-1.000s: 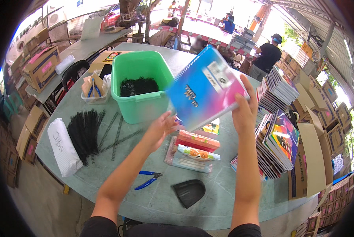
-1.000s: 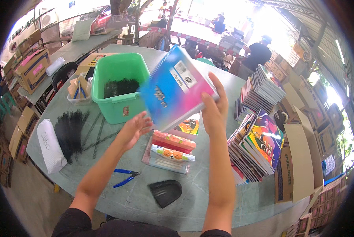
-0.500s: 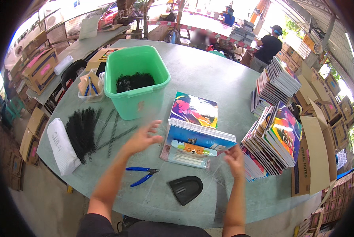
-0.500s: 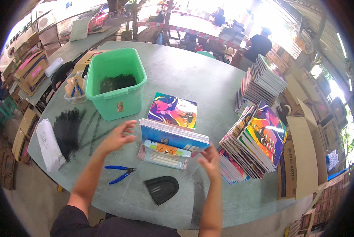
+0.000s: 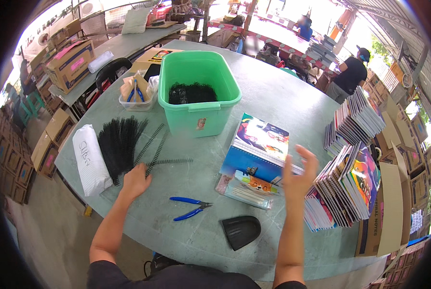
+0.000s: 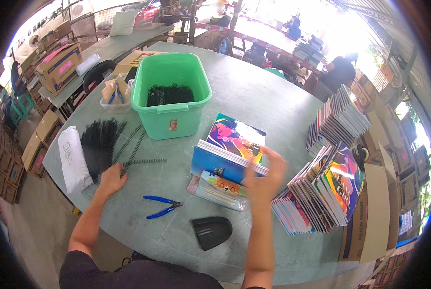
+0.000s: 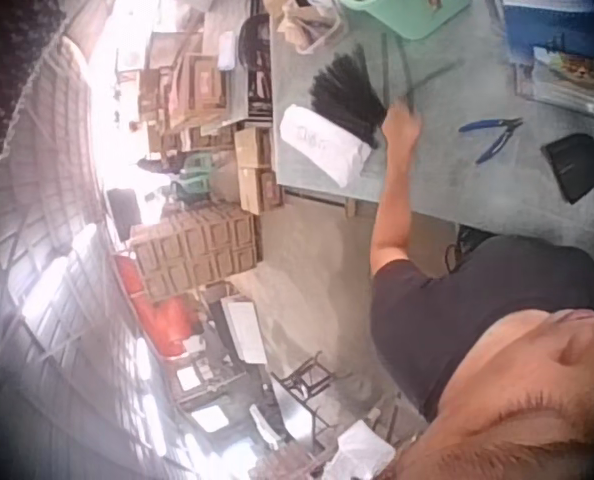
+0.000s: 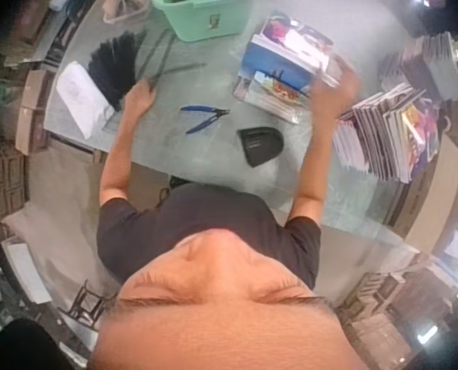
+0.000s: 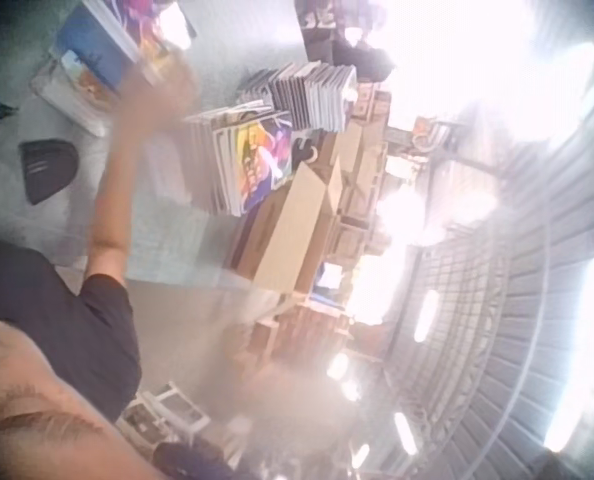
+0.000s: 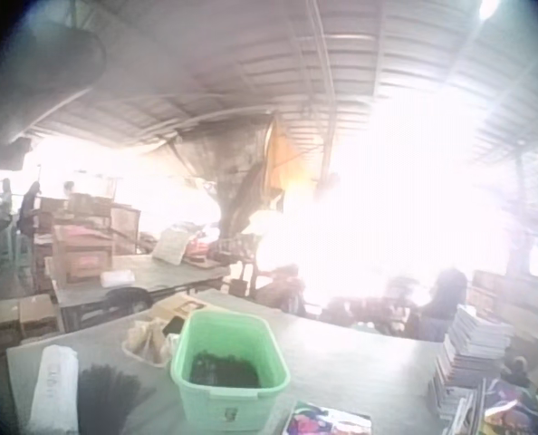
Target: The person assembles spiral notebooks by threading black wire coils through the pre-punched holes of a stack of covers and pages, then trims the excess wire using a pair of blue-handled pliers.
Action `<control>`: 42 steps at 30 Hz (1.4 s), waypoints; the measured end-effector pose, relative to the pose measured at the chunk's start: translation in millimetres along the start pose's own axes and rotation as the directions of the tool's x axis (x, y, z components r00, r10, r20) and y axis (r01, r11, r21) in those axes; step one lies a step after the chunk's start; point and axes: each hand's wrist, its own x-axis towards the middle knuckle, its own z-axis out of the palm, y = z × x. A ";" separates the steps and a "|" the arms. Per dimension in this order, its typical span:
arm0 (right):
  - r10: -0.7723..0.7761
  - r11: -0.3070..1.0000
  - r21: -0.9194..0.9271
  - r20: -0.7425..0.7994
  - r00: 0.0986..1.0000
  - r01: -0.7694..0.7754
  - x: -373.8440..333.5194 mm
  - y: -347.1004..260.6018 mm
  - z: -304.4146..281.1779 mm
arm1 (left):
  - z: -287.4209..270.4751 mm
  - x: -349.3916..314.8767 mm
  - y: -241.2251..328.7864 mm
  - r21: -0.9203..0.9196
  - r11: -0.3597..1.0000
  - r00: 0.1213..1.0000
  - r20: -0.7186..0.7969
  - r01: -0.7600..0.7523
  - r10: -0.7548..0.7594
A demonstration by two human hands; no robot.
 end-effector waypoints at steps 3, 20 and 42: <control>-0.348 0.888 -0.234 0.220 0.912 0.395 8.9 -50.6 32.0 | -9.6 10.9 3.1 0.158 0.984 0.978 0.178 0.079 -0.107; -0.666 0.715 -0.104 0.198 0.719 0.691 -57.4 -12.4 26.6 | -104.7 46.4 122.6 -0.937 0.342 0.979 0.134 0.075 0.154; -0.617 0.775 -0.040 0.165 0.769 0.630 -51.6 -16.8 39.5 | -60.5 86.3 205.0 -0.664 0.652 0.818 0.103 -0.367 0.566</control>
